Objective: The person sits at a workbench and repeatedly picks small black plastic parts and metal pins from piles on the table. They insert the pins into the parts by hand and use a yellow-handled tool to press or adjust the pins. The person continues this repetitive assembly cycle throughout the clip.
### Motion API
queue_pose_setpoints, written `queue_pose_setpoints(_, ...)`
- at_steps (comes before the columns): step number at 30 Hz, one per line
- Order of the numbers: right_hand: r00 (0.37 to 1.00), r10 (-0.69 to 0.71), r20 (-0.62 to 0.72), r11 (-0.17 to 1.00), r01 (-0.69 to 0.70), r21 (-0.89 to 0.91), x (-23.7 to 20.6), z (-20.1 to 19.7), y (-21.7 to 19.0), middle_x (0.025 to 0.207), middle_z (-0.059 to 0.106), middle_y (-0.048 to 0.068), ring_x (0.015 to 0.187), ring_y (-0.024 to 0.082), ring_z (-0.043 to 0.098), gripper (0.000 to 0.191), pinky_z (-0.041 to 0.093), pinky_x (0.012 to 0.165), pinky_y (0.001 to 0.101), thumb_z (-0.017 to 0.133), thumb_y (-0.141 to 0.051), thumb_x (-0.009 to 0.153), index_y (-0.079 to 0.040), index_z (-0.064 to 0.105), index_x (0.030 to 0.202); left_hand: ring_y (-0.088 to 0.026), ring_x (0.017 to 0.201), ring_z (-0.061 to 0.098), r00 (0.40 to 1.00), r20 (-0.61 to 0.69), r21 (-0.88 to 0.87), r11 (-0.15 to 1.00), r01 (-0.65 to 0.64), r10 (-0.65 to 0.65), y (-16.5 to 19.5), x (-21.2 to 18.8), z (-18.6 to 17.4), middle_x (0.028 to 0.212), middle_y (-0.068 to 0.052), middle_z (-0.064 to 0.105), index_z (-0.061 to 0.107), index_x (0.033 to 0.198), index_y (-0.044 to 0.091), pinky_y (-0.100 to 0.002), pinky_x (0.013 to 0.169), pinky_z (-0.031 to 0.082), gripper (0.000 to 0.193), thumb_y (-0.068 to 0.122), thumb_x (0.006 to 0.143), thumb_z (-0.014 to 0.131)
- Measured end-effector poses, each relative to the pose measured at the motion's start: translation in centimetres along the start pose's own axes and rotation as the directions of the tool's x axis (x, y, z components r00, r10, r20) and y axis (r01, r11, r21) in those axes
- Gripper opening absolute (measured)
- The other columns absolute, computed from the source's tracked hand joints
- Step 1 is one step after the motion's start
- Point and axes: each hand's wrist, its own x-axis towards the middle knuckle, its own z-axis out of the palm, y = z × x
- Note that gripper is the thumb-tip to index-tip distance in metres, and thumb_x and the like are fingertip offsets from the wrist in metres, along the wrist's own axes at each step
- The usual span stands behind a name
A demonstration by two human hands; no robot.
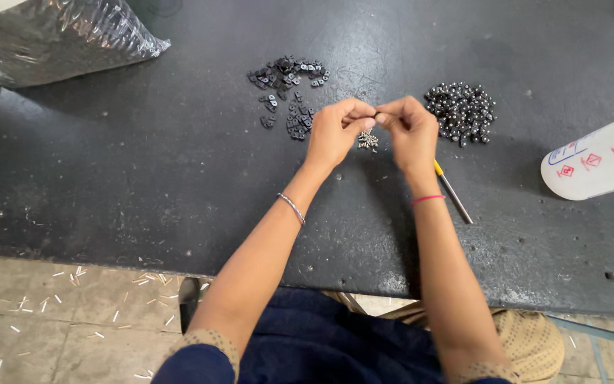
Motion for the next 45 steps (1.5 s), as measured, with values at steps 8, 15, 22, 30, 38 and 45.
queue_pose_setpoints(8, 0.911, -0.141, -0.389, 0.917, -0.028, -0.398, 0.4, -7.8, 1.8, 0.093, 0.075, 0.005, 0.082, 0.012, 0.069, 0.010, 0.055, 0.076, 0.0272, 0.076, 0.004, 0.095, -0.002, 0.073, 0.103, -0.016, 0.081, 0.077, 0.934, -0.352, 0.292, 0.955, 0.050, 0.059, 4.0, 1.2, -6.8, 0.093, -0.007, 0.080, 0.074, 0.109, 0.012, -0.030, 0.073, 0.059, 0.021, 0.007, 0.089, 0.075)
queue_pose_setpoints(15, 0.935, -0.157, -0.317, 0.810, -0.061, -0.583, 0.2, -9.2, 5.7, 0.104, 0.070, 0.011, 0.091, 0.026, 0.067, 0.018, 0.054, 0.084, 0.0367, 0.077, 0.001, 0.092, -0.006, 0.078, 0.108, -0.018, 0.081, 0.078, 0.886, -0.463, 0.328, 0.932, 0.152, 0.018, 3.1, 1.2, -8.7, 0.090, -0.007, 0.080, 0.075, 0.100, 0.010, -0.032, 0.074, 0.059, 0.012, 0.006, 0.089, 0.073)
queue_pose_setpoints(22, 0.956, -0.193, -0.222, 0.778, 0.011, -0.628, 0.2, -8.1, 5.9, 0.108, 0.069, 0.012, 0.103, 0.031, 0.063, 0.023, 0.050, 0.090, 0.0420, 0.079, 0.001, 0.088, -0.009, 0.080, 0.109, -0.022, 0.081, 0.077, 0.887, -0.461, 0.397, 0.900, 0.179, 0.027, 2.8, 1.0, -9.2, 0.087, -0.009, 0.078, 0.077, 0.094, 0.008, -0.034, 0.074, 0.058, 0.011, 0.007, 0.083, 0.078)
queue_pose_setpoints(30, 0.962, -0.177, -0.209, 0.795, 0.014, -0.607, 0.2, -7.5, 3.7, 0.108, 0.068, 0.011, 0.097, 0.028, 0.066, 0.020, 0.052, 0.085, 0.0390, 0.077, 0.002, 0.092, -0.008, 0.079, 0.109, -0.029, 0.089, 0.067, 0.952, -0.292, 0.596, 0.796, 0.109, 0.088, 2.6, 0.2, -8.1, 0.090, -0.008, 0.071, 0.080, 0.089, 0.010, -0.041, 0.077, 0.054, 0.010, 0.010, 0.079, 0.082)
queue_pose_setpoints(38, 0.984, -0.166, -0.067, 0.890, 0.120, -0.440, 0.2, -3.7, -1.2, 0.106, 0.067, 0.011, 0.084, 0.021, 0.066, 0.019, 0.053, 0.075, 0.0319, 0.072, 0.004, 0.096, -0.005, 0.076, 0.112, -0.029, 0.101, 0.060, 0.980, -0.188, 0.731, 0.675, 0.100, 0.059, 2.3, 0.3, -7.1, 0.098, -0.005, 0.067, 0.082, 0.090, 0.016, -0.043, 0.084, 0.054, 0.012, 0.011, 0.079, 0.082)
queue_pose_setpoints(45, 0.989, -0.080, 0.127, 0.877, 0.131, -0.463, -0.4, -1.8, -1.3, 0.102, 0.068, 0.012, 0.085, 0.026, 0.069, 0.021, 0.055, 0.077, 0.0346, 0.070, 0.003, 0.093, -0.008, 0.076, 0.111, -0.031, 0.103, 0.058, 0.983, -0.182, 0.748, 0.653, 0.120, 0.028, 3.6, 0.0, -6.6, 0.101, -0.005, 0.065, 0.082, 0.092, 0.017, -0.044, 0.087, 0.052, 0.023, 0.011, 0.070, 0.086)
